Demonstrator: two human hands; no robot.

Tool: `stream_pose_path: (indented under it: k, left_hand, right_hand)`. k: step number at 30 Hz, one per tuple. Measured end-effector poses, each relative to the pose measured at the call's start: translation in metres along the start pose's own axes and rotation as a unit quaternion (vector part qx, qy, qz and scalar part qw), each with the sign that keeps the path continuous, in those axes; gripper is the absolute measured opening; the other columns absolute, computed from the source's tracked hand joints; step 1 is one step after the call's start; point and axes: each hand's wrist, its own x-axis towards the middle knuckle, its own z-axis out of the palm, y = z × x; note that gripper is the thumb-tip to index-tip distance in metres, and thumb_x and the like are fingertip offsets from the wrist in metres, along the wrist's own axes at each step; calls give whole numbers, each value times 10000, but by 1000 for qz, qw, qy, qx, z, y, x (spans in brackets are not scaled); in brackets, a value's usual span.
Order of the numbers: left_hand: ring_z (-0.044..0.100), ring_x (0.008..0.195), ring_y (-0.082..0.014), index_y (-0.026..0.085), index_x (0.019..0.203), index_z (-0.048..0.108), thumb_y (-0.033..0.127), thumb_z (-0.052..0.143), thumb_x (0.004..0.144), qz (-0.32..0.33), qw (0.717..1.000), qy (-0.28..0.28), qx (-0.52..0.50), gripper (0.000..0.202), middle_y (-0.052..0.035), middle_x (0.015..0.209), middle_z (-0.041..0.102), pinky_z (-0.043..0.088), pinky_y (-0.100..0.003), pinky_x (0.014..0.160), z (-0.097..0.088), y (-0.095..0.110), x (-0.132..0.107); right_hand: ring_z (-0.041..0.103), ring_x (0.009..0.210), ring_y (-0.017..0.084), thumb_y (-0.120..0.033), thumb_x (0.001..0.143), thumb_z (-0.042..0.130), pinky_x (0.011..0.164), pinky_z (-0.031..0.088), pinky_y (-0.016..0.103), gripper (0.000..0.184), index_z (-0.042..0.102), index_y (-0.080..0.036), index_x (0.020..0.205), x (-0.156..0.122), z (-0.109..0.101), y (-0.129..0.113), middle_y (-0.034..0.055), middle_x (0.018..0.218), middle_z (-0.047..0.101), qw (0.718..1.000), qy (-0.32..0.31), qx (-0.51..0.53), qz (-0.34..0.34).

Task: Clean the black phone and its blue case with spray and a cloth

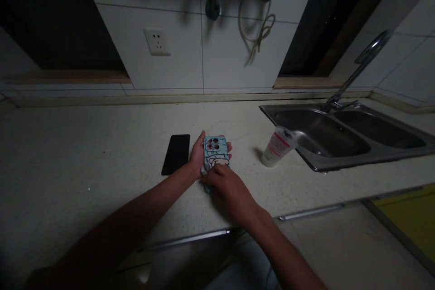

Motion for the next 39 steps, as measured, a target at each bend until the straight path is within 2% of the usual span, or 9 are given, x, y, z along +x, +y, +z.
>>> stream_pose_path:
  k: [5,10,14,18,24,31,35,39]
  left_hand:
    - [725,787,-277,116,1027,678,602,386,953,-7,1000,-20,-21,571,-185,888,737,574,-423,739,-2,1,-1]
    - [722,782,-276,131,1031,675,579,404,946,-4,999,-15,-28,531,-163,864,736,567,-437,754,-2,0,0]
    - [729,824,-302,129,1016,679,557,397,951,-12,999,-12,-29,517,-171,894,742,564,-482,787,1,-1,-1]
    - [732,849,-304,117,1065,690,529,387,956,-10,999,-21,-42,523,-171,919,751,560,-481,814,5,0,-3]
    - [733,819,-300,113,1128,708,504,364,960,18,998,8,-63,547,-146,893,762,562,-471,823,8,3,-3]
    - [733,829,-296,132,1178,705,514,354,965,17,998,4,-68,560,-132,922,767,560,-462,843,8,2,-2]
    - [733,821,-297,125,1153,710,529,379,958,6,997,4,-71,558,-136,910,766,559,-463,846,8,2,-2]
    - [731,801,-298,113,1074,719,531,388,962,-24,998,0,-64,545,-143,862,759,562,-464,828,9,2,-4]
  right_hand:
    - [652,939,205,69,803,487,757,536,301,484,702,-230,1117,-30,-9,1,80,1029,698,998,11,29,-45]
    - [665,898,203,16,856,488,739,541,306,428,712,-243,1113,-41,-16,22,83,1000,700,998,57,17,-14]
    - [660,886,208,-75,916,521,749,537,319,292,726,-220,1065,-25,-19,40,94,998,694,995,89,-2,48]
    - [644,878,226,-78,896,528,745,522,336,262,721,-177,1043,5,-22,49,114,998,685,988,116,-53,87]
    - [631,893,221,-41,878,471,775,500,318,345,722,-196,1057,37,-25,56,99,998,692,985,106,-104,83]
    - [615,906,238,-70,910,445,776,494,326,338,713,-162,1095,52,-26,52,126,1014,685,980,102,-147,88]
    - [624,942,249,-65,902,440,809,504,345,344,712,-156,1093,56,-24,52,134,1034,693,978,137,-138,75]
    - [646,938,240,-104,914,465,811,518,348,307,717,-168,1076,61,-23,55,124,1040,700,979,183,-76,55]
